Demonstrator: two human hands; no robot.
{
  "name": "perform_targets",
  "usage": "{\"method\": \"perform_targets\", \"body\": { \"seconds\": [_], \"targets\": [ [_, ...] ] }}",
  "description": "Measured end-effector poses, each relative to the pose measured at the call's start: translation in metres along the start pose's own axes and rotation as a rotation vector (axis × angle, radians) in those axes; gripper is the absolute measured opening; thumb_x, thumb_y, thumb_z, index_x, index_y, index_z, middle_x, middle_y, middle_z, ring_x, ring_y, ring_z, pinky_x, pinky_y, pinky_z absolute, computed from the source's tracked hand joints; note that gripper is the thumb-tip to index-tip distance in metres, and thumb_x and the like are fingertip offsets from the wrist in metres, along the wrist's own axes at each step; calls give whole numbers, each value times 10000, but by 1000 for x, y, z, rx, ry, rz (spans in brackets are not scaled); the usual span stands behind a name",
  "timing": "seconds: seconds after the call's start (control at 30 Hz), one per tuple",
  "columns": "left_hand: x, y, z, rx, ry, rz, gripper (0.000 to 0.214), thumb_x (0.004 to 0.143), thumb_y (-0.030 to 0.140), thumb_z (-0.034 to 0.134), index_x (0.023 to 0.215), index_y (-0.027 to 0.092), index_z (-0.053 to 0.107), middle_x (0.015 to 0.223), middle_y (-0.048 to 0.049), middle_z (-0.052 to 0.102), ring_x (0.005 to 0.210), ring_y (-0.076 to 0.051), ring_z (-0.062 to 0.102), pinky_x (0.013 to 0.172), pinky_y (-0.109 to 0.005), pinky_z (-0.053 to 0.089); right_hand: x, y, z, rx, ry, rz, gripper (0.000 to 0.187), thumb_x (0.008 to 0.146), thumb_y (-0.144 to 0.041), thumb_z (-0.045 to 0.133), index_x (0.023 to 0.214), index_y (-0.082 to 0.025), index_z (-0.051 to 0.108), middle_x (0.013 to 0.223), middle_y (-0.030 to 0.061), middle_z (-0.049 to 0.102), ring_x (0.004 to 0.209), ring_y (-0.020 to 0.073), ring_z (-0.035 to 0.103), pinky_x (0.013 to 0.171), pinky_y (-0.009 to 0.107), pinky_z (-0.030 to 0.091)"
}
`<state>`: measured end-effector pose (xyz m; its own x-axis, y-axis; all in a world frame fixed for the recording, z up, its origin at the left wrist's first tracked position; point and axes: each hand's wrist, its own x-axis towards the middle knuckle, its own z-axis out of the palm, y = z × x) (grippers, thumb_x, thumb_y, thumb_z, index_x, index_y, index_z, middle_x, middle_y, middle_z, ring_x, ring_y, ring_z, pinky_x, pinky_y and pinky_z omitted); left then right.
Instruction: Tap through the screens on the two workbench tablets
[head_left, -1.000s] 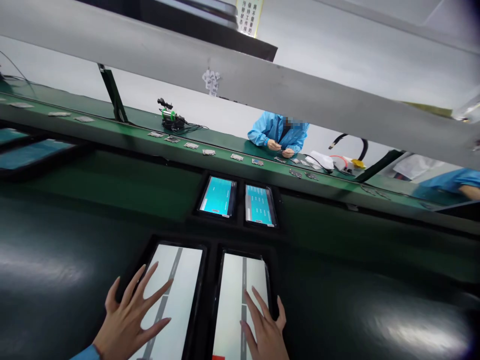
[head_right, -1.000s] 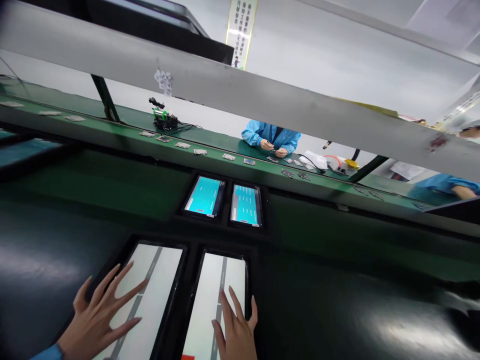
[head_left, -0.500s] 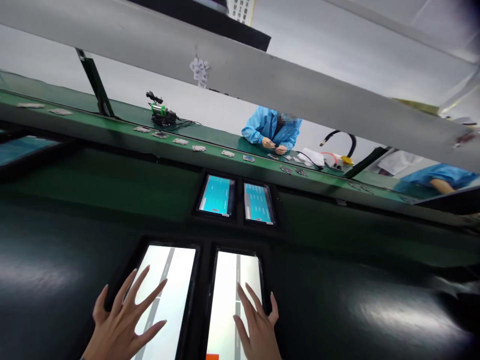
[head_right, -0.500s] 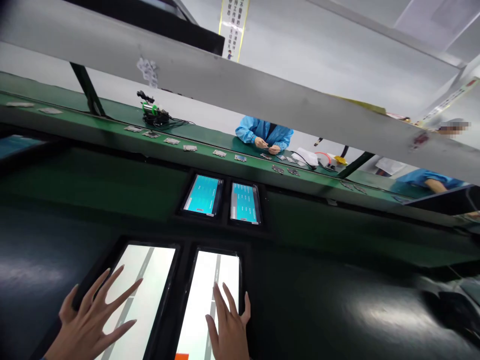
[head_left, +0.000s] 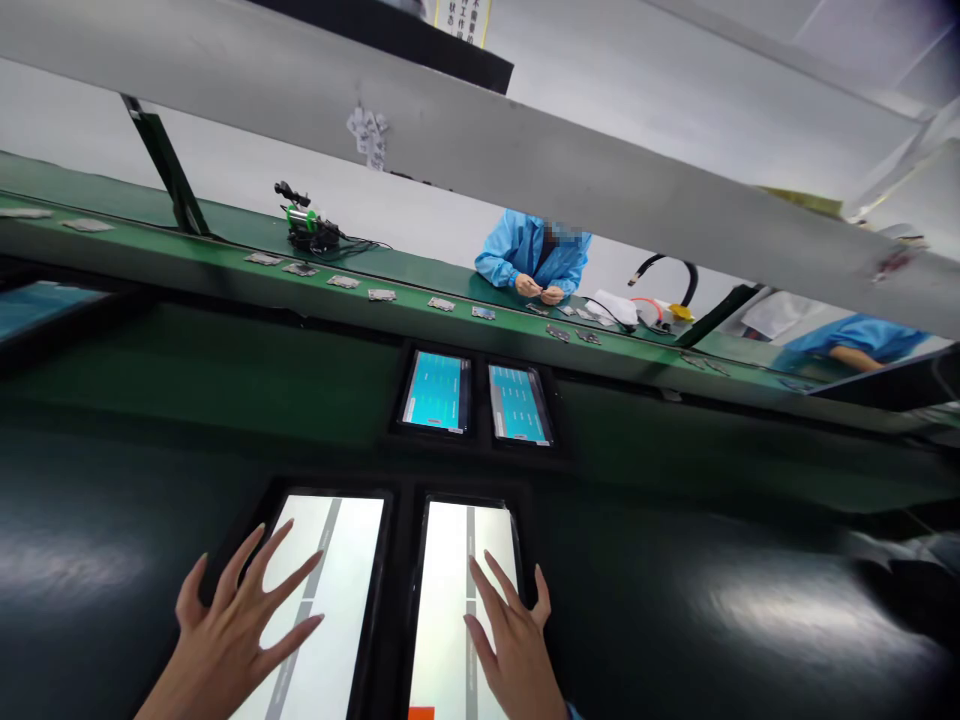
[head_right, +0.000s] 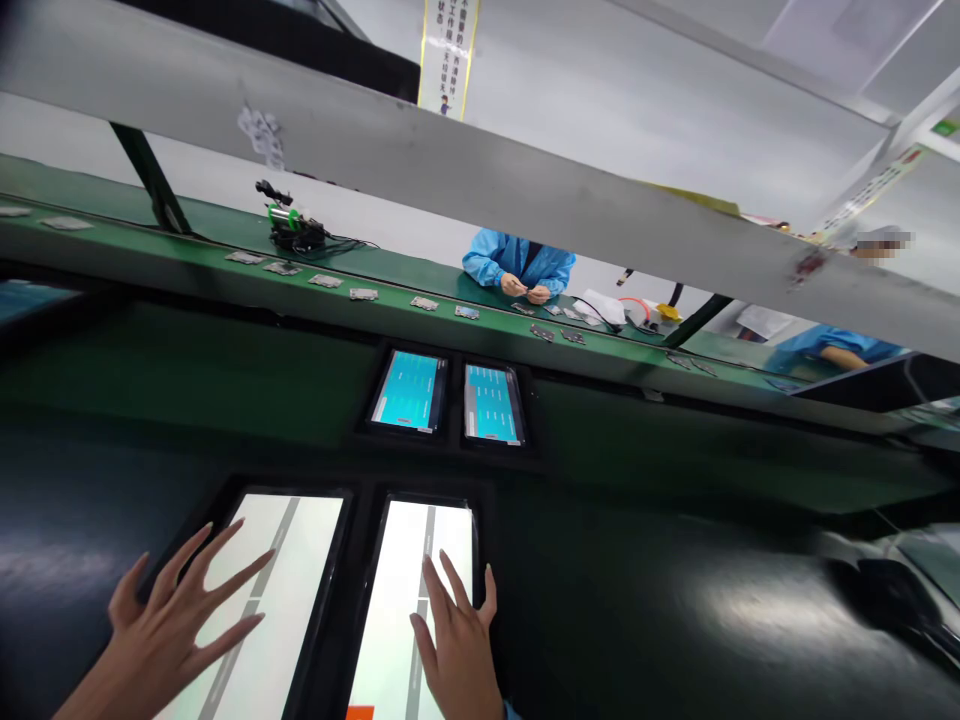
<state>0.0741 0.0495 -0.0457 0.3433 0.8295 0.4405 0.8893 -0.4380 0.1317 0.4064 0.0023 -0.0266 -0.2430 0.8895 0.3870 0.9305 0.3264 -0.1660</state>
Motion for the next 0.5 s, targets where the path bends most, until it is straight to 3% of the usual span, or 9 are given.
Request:
{"method": "perform_targets", "body": {
  "seconds": [0.07, 0.13, 0.2, 0.27, 0.37, 0.5],
  "targets": [
    [19, -10, -2, -10, -30, 24, 488, 889, 514, 397, 1367, 432, 345, 1529, -62, 222, 1354, -367, 273, 1057, -677, 135, 11, 19, 1, -14, -59, -7, 428, 992, -342, 402, 1402, -235, 339, 1325, -13, 542, 1226, 160, 480, 1137, 431, -91],
    [47, -17, 0, -83, -126, 89, 388, 895, 504, 431, 1268, 407, 476, 1424, -70, 381, 1306, -335, 345, 1027, -640, 231, 29, 44, 5, -27, -54, 34, 347, 992, -296, 381, 1329, -231, 432, 1239, 11, 598, 1190, 177, 492, 1121, 460, 77],
    [80, -19, 8, -141, -208, 149, 261, 914, 457, 432, 1113, 383, 583, 1262, -31, 508, 1210, -254, 443, 1008, -524, 332, 50, 68, 12, -48, -30, 125, 317, 993, -264, 327, 1213, -168, 535, 1140, 85, 622, 1125, 230, 506, 1003, 479, 287],
    [110, -16, 21, -163, -236, 150, 241, 934, 359, 409, 1036, 321, 624, 1170, -43, 537, 1143, -234, 471, 962, -480, 377, 68, 84, 19, -62, -34, 175, 250, 969, -262, 396, 1025, -165, 620, 1004, 83, 616, 1020, 240, 523, 855, 426, 401],
    [136, -7, 41, -196, -260, 132, 178, 907, 286, 485, 891, 217, 649, 1064, -43, 567, 1043, -215, 508, 909, -457, 420, 80, 91, 27, -59, -34, 213, 146, 925, -249, 510, 889, -178, 633, 894, 33, 564, 917, 203, 515, 779, 367, 432],
    [134, -1, 53, -240, -265, 77, 182, 900, 312, 519, 900, 170, 632, 1088, -52, 575, 1076, -215, 504, 925, -457, 430, 73, 89, 29, -12, -14, 243, 120, 910, -232, 540, 945, -193, 648, 959, 28, 554, 975, 205, 499, 823, 381, 427]
  ]
}}
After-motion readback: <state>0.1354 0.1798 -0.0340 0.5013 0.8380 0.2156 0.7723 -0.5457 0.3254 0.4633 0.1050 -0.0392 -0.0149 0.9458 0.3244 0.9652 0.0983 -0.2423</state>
